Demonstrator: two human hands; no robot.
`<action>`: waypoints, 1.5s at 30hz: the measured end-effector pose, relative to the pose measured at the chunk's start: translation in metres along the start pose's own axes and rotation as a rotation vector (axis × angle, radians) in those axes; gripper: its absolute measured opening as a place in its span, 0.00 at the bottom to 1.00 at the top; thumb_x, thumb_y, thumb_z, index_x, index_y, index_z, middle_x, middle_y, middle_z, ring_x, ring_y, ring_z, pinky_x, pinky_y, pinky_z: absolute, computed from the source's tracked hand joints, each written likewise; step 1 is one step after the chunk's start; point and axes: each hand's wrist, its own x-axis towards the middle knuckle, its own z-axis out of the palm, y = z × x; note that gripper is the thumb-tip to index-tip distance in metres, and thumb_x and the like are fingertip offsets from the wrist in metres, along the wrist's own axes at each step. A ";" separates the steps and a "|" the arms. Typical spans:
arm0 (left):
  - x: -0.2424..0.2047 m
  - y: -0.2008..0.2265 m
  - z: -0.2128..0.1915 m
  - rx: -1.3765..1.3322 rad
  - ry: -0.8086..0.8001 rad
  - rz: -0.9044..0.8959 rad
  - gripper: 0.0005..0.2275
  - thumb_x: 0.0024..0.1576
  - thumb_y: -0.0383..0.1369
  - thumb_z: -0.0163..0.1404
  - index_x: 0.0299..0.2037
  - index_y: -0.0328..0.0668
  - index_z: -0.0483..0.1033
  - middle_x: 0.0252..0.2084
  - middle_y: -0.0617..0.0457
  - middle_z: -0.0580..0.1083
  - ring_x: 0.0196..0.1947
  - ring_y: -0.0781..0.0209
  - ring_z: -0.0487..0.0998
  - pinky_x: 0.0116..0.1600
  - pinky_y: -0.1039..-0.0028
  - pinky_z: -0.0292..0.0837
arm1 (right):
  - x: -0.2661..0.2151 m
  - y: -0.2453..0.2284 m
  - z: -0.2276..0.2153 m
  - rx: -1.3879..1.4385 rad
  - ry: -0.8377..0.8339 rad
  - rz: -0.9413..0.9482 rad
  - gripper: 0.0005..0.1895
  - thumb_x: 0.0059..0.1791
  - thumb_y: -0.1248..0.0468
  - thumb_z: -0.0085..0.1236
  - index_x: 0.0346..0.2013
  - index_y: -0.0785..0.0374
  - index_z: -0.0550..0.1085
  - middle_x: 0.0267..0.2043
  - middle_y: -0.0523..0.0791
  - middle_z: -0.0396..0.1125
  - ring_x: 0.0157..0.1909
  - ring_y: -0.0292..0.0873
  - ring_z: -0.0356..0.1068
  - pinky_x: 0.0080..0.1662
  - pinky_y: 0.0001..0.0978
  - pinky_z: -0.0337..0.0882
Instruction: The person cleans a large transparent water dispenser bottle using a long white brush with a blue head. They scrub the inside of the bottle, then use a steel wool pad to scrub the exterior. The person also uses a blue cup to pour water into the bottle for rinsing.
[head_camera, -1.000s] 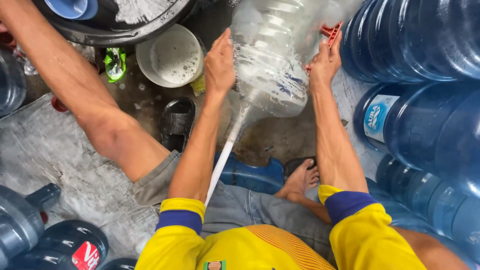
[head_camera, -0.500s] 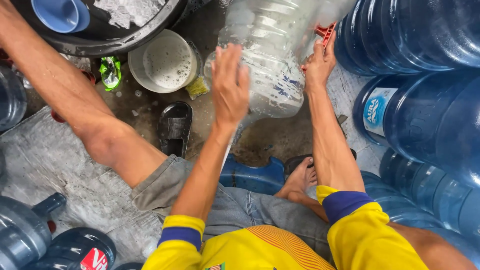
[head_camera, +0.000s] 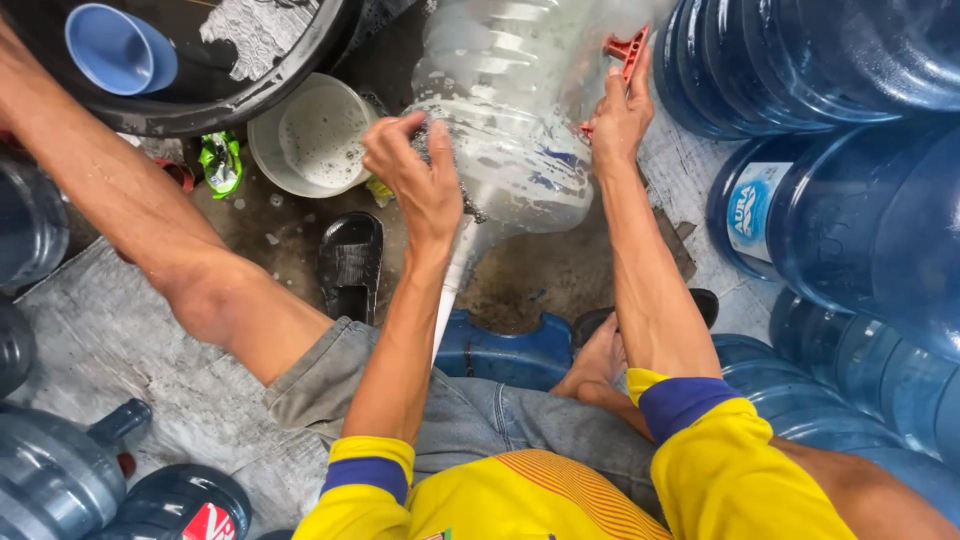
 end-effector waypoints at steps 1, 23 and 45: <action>-0.002 0.004 0.002 0.006 -0.022 0.052 0.12 0.59 0.42 0.39 0.40 0.42 0.65 0.44 0.48 0.62 0.48 0.55 0.61 0.54 0.62 0.58 | 0.001 0.002 -0.001 -0.001 0.010 -0.012 0.30 0.53 0.63 0.50 0.68 0.49 0.53 0.18 0.35 0.46 0.18 0.29 0.43 0.20 0.24 0.52; -0.031 0.017 -0.016 0.030 -0.209 0.267 0.06 0.60 0.32 0.41 0.34 0.38 0.68 0.38 0.49 0.67 0.45 0.52 0.64 0.58 0.61 0.46 | 0.002 0.001 0.012 -0.007 -0.062 -0.072 0.31 0.54 0.63 0.51 0.69 0.53 0.51 0.18 0.36 0.44 0.18 0.31 0.42 0.20 0.25 0.52; -0.010 -0.012 -0.006 -0.006 0.131 0.037 0.06 0.57 0.32 0.44 0.28 0.45 0.70 0.35 0.55 0.65 0.37 0.60 0.63 0.44 0.69 0.56 | 0.004 -0.001 0.022 -0.007 -0.008 -0.058 0.30 0.52 0.64 0.49 0.68 0.53 0.52 0.23 0.38 0.56 0.19 0.30 0.42 0.21 0.27 0.50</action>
